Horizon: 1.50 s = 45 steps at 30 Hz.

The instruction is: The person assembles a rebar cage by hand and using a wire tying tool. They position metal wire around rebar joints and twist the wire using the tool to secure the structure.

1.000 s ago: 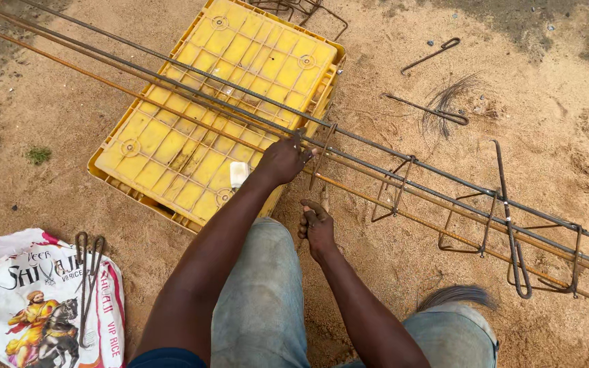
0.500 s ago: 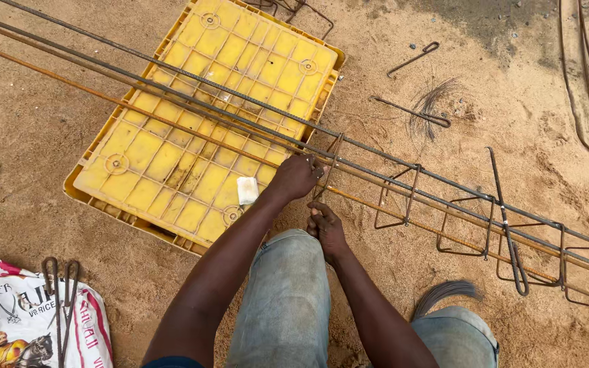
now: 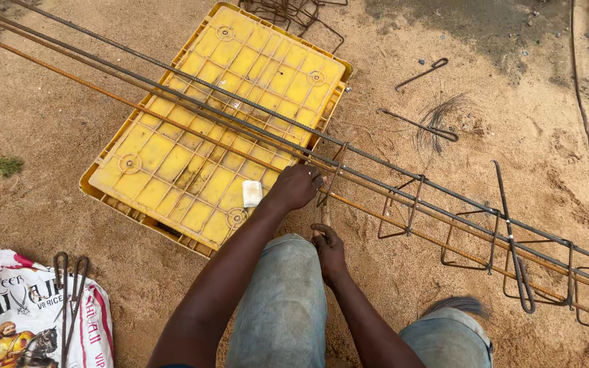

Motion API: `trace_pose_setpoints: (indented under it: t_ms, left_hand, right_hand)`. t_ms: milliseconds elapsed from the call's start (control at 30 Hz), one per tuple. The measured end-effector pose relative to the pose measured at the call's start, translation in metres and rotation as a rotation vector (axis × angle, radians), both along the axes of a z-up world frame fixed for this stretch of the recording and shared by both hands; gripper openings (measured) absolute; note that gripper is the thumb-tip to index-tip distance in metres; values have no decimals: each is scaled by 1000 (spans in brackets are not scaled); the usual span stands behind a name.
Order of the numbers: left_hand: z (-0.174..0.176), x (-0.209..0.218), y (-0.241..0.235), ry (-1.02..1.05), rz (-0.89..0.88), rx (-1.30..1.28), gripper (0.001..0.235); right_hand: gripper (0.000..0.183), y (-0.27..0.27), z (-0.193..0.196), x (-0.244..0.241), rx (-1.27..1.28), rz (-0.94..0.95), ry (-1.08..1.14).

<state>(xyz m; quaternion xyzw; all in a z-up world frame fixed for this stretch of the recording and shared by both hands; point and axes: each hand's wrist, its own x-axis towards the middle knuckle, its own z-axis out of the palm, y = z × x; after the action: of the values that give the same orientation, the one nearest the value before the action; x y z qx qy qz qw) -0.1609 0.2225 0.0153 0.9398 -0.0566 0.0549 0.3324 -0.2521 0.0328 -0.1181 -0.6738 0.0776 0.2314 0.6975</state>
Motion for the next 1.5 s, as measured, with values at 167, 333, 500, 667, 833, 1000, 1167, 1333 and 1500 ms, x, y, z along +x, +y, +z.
trace_pose_setpoints:
  t_ms: [167, 333, 500, 667, 833, 1000, 1167, 1333, 1500]
  left_hand:
    - [20, -15, 5, -315, 287, -296, 46]
    - [-3, -8, -15, 103, -58, 62, 48]
    - [-30, 13, -9, 53, -116, -49, 45]
    - [-29, 18, -5, 143, -107, -299, 42]
    - [-20, 23, -14, 164, -161, -134, 33]
    - [-20, 24, -16, 315, -188, -125, 30]
    - [-23, 26, -23, 273, -132, -28, 28]
    - [-22, 20, -25, 273, -2, -51, 32]
    - [-23, 24, -22, 286, -16, -146, 25]
  right_hand:
    - [28, 7, 24, 25, 163, -96, 69]
    - [29, 21, 24, 16, 271, -126, 81]
    - [30, 17, 28, 7, 206, -116, 44]
    - [27, 22, 54, 35, 379, -206, 92]
    - [26, 24, 73, 36, 352, -271, 168]
    - [24, 24, 67, 40, 319, -319, 133]
    - [21, 14, 73, 36, 239, -311, 91]
    - [24, 11, 87, 39, 185, -200, 82]
    - [33, 2, 139, 16, 61, -105, 190]
